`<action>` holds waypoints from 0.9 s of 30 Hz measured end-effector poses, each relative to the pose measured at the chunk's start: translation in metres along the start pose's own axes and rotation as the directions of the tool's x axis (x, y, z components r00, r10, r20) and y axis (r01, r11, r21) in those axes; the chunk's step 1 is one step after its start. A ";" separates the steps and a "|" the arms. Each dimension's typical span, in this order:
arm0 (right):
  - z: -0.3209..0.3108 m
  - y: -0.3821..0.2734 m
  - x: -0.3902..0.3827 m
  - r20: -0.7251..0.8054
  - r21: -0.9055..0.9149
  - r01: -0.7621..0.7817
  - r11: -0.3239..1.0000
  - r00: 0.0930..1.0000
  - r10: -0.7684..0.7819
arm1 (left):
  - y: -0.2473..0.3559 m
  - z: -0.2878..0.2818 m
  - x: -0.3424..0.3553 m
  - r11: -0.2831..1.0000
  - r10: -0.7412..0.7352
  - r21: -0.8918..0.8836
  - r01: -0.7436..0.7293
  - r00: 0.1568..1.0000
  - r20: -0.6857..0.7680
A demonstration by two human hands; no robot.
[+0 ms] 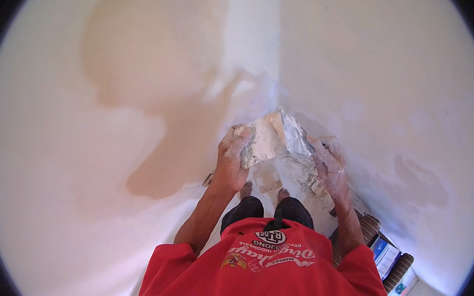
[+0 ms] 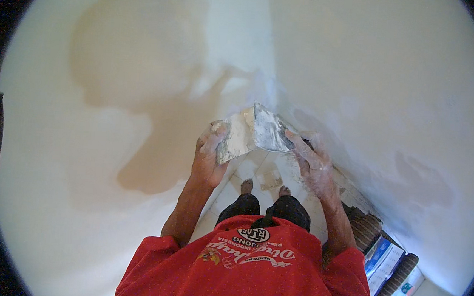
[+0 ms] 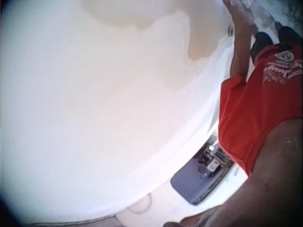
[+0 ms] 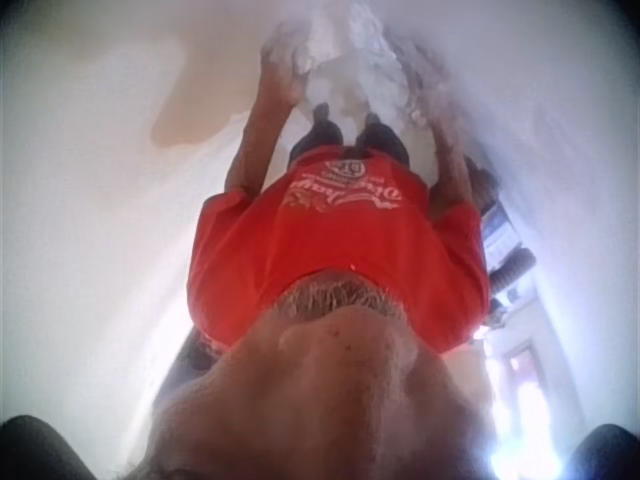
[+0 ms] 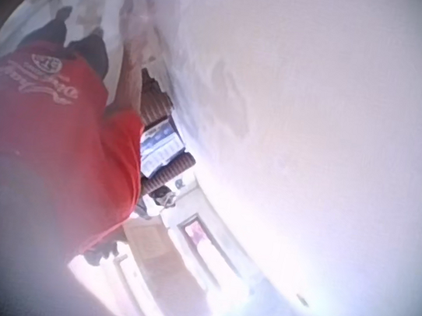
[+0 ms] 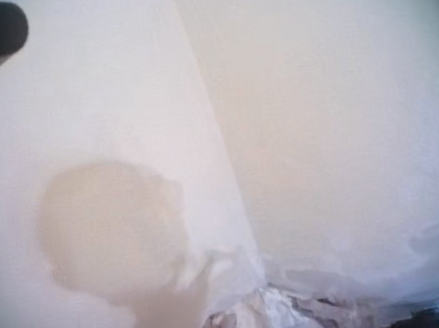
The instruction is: The person applies plaster to a wall by scooping the compound onto putty knives and smoothing it across the wall surface.
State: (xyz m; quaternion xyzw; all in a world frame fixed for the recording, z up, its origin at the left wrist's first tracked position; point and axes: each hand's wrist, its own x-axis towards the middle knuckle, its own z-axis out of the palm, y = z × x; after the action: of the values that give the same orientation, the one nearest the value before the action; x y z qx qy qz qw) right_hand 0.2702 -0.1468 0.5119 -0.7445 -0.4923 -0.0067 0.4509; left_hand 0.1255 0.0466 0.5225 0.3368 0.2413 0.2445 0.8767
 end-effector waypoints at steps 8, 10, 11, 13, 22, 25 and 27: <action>0.002 0.041 -0.025 0.017 0.019 -0.063 0.998 0.998 0.062 | -0.003 0.004 -0.003 0.999 0.005 -0.047 -0.004 1.000 0.013; 0.001 0.049 -0.044 0.196 -0.218 0.011 0.976 0.980 0.032 | 0.004 0.014 -0.008 0.996 0.093 0.007 -0.093 0.996 0.003; -0.005 0.052 -0.049 0.185 -0.220 0.029 0.975 0.983 0.012 | 0.003 0.015 -0.008 0.994 0.113 0.007 -0.113 0.993 0.015; -0.012 0.056 -0.051 0.033 -0.057 -0.398 0.916 0.916 0.400 | 0.004 0.016 -0.014 0.998 0.057 0.038 -0.053 0.992 -0.112; 0.004 0.028 0.005 -0.056 0.196 -0.300 0.934 0.947 0.316 | 0.001 0.015 -0.023 0.996 0.059 0.072 -0.048 0.985 -0.160; 0.009 0.033 0.009 0.368 0.506 -0.698 0.507 0.706 0.605 | 0.003 0.002 -0.035 0.987 0.144 0.107 -0.121 0.961 -0.236; 0.034 0.038 0.008 0.375 0.660 -0.650 0.376 0.719 0.585 | 0.003 -0.004 -0.044 0.980 0.172 0.144 -0.136 0.946 -0.276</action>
State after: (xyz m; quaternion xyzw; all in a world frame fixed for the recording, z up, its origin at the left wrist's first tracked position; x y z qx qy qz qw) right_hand 0.2881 -0.1220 0.4698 -0.6131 -0.1506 0.3964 0.6666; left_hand 0.0890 0.0244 0.5338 0.3689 0.3533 0.3433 0.7881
